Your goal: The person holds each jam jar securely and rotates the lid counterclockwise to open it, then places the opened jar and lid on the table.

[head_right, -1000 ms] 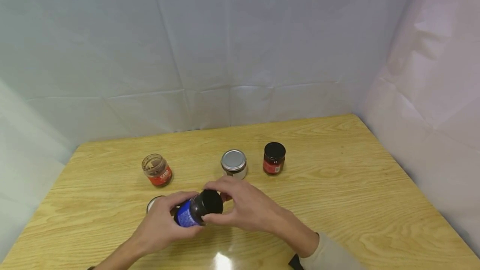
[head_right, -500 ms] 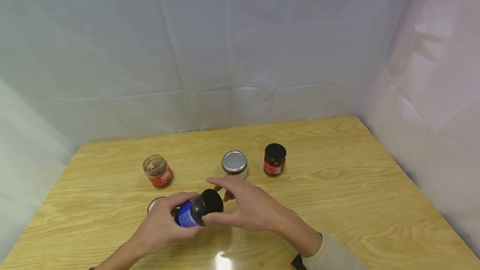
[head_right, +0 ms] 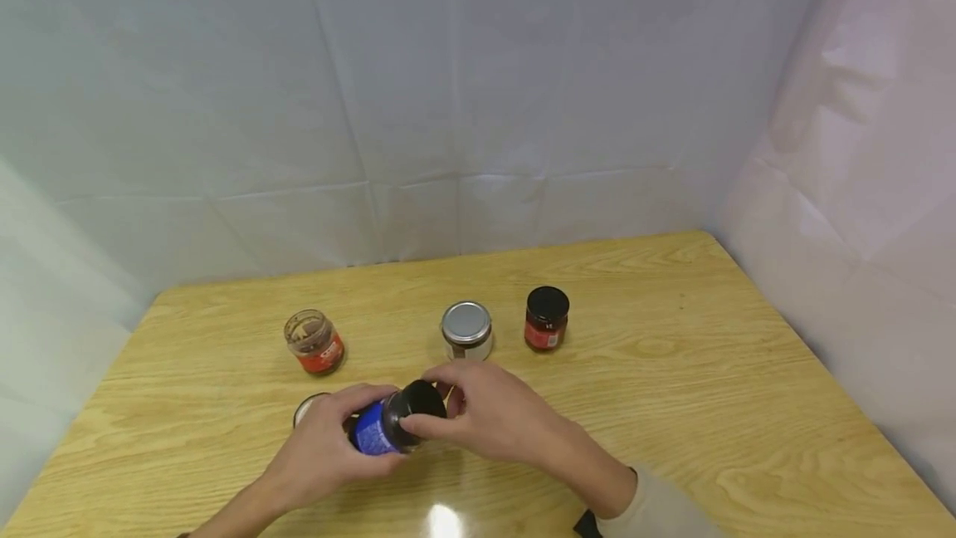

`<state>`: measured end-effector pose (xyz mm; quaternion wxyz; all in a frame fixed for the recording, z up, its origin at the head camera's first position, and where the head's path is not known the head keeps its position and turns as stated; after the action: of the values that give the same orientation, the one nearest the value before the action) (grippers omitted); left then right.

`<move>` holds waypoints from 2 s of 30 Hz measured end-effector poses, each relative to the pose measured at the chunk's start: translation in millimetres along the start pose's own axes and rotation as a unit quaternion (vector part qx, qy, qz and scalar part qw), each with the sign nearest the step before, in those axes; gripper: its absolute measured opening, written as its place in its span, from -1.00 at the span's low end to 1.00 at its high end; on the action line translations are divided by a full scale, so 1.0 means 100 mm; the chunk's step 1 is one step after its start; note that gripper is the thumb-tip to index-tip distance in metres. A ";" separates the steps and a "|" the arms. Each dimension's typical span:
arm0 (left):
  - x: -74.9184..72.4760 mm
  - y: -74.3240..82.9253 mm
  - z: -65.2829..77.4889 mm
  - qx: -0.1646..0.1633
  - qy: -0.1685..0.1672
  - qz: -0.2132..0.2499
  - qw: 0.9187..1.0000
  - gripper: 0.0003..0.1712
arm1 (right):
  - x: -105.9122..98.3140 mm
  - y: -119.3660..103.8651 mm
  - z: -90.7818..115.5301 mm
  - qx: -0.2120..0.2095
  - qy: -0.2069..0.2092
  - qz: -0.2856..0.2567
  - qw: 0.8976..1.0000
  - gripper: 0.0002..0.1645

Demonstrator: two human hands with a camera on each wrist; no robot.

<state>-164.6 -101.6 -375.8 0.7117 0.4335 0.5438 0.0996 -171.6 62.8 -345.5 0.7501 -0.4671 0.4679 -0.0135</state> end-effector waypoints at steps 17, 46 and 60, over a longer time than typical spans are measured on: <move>0.07 0.04 -0.01 0.031 -0.022 -0.011 0.999 -0.32 | -0.02 0.04 0.05 -0.048 -0.045 0.010 0.998 -0.37; 0.08 -0.01 0.00 0.028 -0.027 0.002 0.999 -0.28 | 0.00 -0.08 0.03 -0.008 -0.054 0.037 0.998 -0.32; 0.09 -0.01 0.01 0.012 -0.035 -0.001 0.999 -0.29 | 0.07 0.03 0.03 0.048 -0.040 -0.008 0.998 -0.28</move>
<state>-160.2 -97.1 -382.7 0.7252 0.4448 0.5199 0.0775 -167.1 63.5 -351.8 0.7894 -0.4346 0.4330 -0.0230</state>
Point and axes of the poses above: each hand's wrist, its own z-axis away from the middle knuckle, its own x-axis out of the palm, y = z × x, the point moved 7 cm from there along -z, towards the middle knuckle, and after that the axes turned 13 degrees about -y, right-handed, at the moved point
